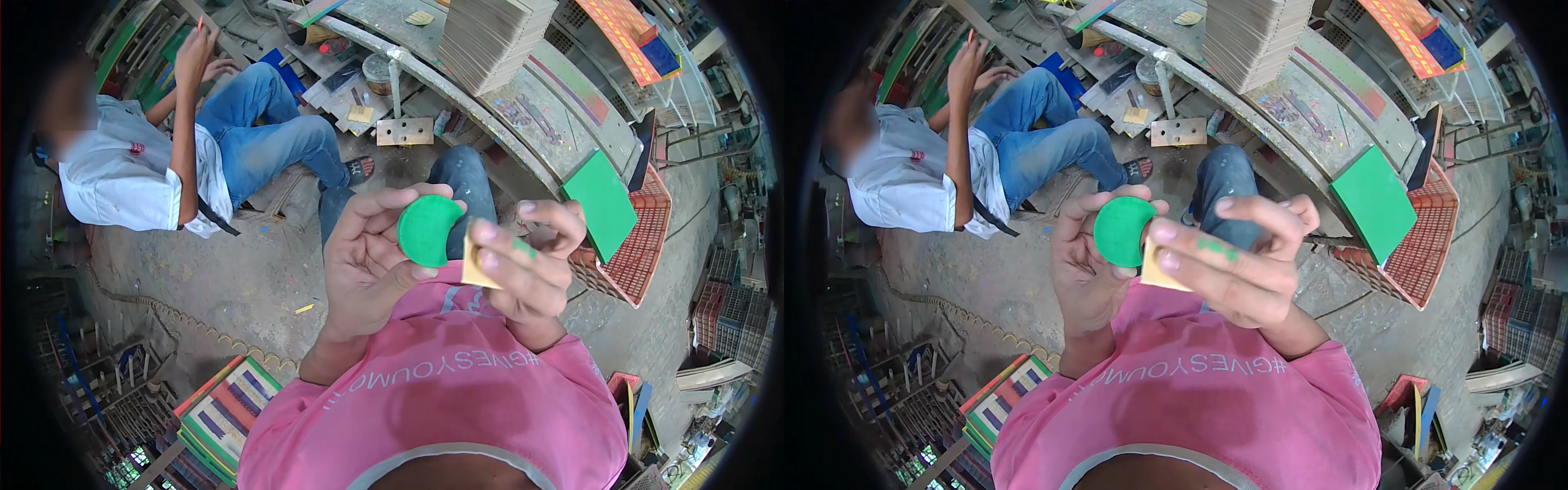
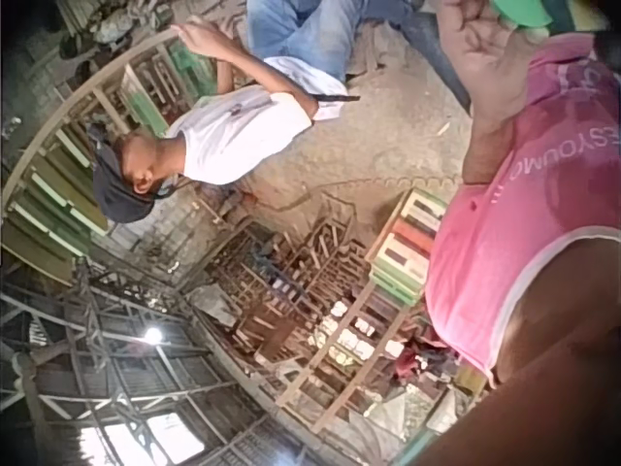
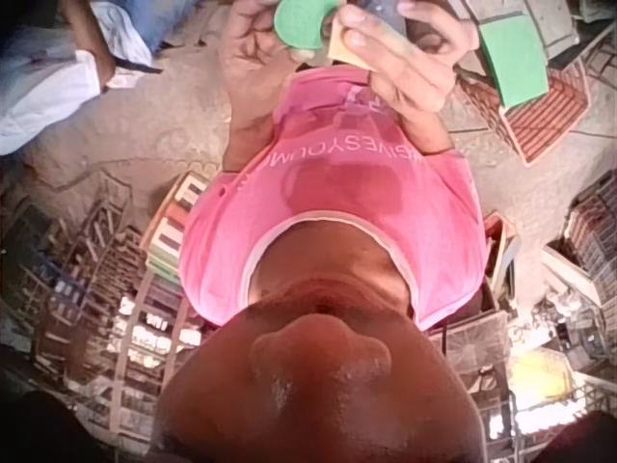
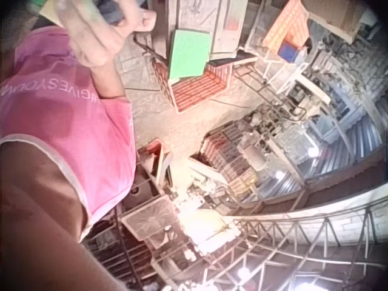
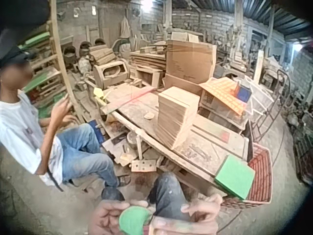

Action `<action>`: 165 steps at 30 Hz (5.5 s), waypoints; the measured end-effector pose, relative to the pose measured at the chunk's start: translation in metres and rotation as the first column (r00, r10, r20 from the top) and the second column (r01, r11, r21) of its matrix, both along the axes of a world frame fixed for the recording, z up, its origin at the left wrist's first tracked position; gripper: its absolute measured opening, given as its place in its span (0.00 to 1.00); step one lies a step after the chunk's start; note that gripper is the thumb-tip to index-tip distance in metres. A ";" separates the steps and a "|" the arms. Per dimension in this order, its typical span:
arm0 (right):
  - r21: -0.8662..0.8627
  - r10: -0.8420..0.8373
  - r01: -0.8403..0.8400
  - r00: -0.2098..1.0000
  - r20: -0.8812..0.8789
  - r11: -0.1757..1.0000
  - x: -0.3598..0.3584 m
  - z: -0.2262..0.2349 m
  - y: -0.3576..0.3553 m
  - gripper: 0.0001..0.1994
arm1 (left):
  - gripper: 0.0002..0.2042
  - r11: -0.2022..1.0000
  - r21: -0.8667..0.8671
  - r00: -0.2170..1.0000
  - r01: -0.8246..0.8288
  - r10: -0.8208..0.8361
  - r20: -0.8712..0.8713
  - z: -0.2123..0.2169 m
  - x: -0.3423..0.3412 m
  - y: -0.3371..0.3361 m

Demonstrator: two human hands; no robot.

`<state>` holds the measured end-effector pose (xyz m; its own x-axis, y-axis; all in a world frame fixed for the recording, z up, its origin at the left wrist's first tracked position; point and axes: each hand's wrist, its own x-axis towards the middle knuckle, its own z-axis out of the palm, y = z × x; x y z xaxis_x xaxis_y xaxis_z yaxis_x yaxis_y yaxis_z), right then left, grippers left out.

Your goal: The person sits on the floor and sands a small green wooden piece using a sanding block. They rotate the object to smooth different edges and surfaces.

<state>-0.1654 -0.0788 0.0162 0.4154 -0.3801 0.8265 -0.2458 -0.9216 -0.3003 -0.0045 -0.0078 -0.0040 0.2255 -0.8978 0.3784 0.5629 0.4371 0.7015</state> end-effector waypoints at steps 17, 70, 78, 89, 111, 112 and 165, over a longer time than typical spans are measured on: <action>0.118 0.137 -0.139 0.990 0.022 0.983 0.014 0.000 0.001 0.15 | 0.28 0.997 -0.034 0.997 -0.075 0.075 0.012 -0.004 0.002 0.001; 0.044 0.512 -0.510 0.857 -0.052 0.859 0.084 0.016 -0.018 0.14 | 0.22 0.989 0.129 0.920 -0.069 0.113 -0.374 0.005 0.046 0.036; 0.029 0.519 -0.519 0.855 -0.011 0.855 0.092 -0.001 -0.011 0.14 | 0.24 0.969 0.180 0.964 -0.166 0.199 -0.178 0.003 0.041 0.038; 0.004 0.574 -0.574 0.819 -0.012 0.819 0.081 0.008 -0.020 0.14 | 0.22 0.985 0.126 0.959 -0.114 0.142 -0.245 0.001 0.037 0.039; 0.057 0.667 -0.665 0.742 -0.066 0.745 0.072 0.022 -0.031 0.14 | 0.20 0.988 0.010 0.916 0.152 -0.138 -0.377 -0.005 0.043 0.038; 0.066 0.667 -0.663 0.742 -0.068 0.745 0.072 0.023 -0.032 0.14 | 0.23 0.977 -0.023 0.894 0.210 -0.201 -0.400 -0.008 0.045 0.037; 0.156 0.630 -0.693 0.711 0.313 0.704 0.055 0.021 -0.005 0.14 | 0.23 0.848 -0.228 0.706 0.479 -0.527 -0.474 -0.017 0.044 0.031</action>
<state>-0.1103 -0.0843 0.0369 0.4576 -0.2770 0.8449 0.5005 -0.7052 -0.5022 0.0391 0.0228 -0.0208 -0.0736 -0.9046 0.4198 0.9728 0.0275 0.2299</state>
